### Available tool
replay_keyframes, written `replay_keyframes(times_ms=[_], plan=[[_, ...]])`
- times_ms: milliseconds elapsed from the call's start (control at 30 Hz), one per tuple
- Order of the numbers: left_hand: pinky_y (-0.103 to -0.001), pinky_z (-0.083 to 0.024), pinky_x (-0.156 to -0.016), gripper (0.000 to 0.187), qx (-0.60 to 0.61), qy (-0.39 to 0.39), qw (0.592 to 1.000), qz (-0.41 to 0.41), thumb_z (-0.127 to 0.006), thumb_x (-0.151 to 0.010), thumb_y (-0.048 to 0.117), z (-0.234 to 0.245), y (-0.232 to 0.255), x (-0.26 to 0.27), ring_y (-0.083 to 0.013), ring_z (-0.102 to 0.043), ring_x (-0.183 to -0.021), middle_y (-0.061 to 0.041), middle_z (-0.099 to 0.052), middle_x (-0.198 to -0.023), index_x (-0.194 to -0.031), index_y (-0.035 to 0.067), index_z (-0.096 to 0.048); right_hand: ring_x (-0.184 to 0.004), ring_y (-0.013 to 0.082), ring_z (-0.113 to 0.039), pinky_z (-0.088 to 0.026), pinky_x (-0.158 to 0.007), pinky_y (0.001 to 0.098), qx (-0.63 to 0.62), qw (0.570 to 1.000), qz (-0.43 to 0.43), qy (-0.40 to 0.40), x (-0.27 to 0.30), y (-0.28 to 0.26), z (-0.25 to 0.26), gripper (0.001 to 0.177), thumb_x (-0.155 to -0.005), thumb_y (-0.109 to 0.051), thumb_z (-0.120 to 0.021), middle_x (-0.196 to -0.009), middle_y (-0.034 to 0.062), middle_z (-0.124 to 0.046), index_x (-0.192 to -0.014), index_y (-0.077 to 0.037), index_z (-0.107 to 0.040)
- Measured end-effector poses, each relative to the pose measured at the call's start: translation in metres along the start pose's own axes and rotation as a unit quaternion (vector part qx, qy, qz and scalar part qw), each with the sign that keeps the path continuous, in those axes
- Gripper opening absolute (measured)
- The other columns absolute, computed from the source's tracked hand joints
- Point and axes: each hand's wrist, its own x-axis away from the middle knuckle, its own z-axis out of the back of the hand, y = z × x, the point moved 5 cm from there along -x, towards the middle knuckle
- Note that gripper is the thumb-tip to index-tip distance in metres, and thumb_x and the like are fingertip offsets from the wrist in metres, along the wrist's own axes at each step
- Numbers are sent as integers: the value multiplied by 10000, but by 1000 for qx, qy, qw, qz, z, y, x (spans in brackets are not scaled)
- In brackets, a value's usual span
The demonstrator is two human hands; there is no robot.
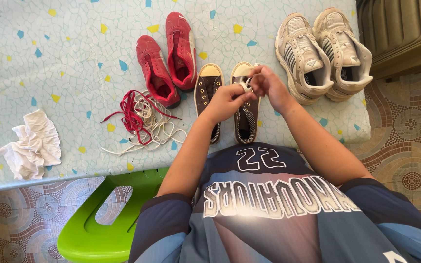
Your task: The person removes red laces from a pair of red sneakers, then takes white laces and threads them through the eyelets of a pair of brown high-top sneakers, pulling and arranging the laces to lace the shoes.
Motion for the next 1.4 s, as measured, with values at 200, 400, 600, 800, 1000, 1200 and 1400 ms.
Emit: replay_keyframes(times_ms=[200,400,600,800,1000,1200,1400], plan=[[-284,-516,-824,195,290,44,946,-139,-558,-1110,117,32,78,17,-111,-624,-881,-38,-704,-1010,-1122,-6,-709,-776,53,-468,-386,-723,205,256,957,-29,-136,15,18,-27,371,-1044,-338,-403,-816,-65,-525,-1018,-103,-687],[-263,-449,-797,352,240,147,959,-36,-405,-1121,277,45,30,-3,-81,-563,-850,-48,-707,-973,-1242,76,-668,-665,58,-444,-402,-595,229,290,946,94,-107,33,-5,-44,295,-1102,-220,-484,-727,-27,-486,-855,-62,-518],[-242,-475,-899,519,89,40,995,6,-332,-1172,404,-12,-27,9,-46,-595,-931,-11,-688,-1000,-1116,37,-695,-802,100,-427,-392,-772,275,36,969,183,-162,53,-53,-68,325,-1176,-293,-422,-883,-5,-480,-947,-75,-497],[-215,-327,-591,244,274,95,957,-13,-448,-1128,296,-7,25,17,-36,-379,-632,52,-449,-723,-1206,84,-539,-794,111,-488,-431,-800,255,-29,985,140,-93,37,-43,-56,331,-987,-395,-527,-848,20,-517,-1225,-166,-538],[-226,-274,-571,166,372,56,920,-113,-493,-1144,210,6,91,29,-21,-309,-585,85,-405,-668,-1230,72,-528,-893,293,-594,-472,-789,421,561,790,154,-191,25,17,-52,279,-896,-209,-699,-957,142,-639,-1091,-13,-660],[-252,-366,-641,148,91,135,985,-66,-585,-1110,161,19,64,19,-67,-439,-735,15,-555,-850,-1117,30,-654,-796,280,-633,-515,-761,378,499,851,136,-91,24,15,-44,212,-1045,-140,-543,-842,132,-655,-906,-10,-636],[-388,-509,-789,301,-199,66,976,67,-666,-899,170,14,-13,13,-289,-652,-880,-171,-641,-994,-1197,136,-691,-761,252,-632,-511,-717,377,490,851,162,-98,29,-4,-55,211,-1041,-158,-541,-812,115,-648,-918,-20,-643]])
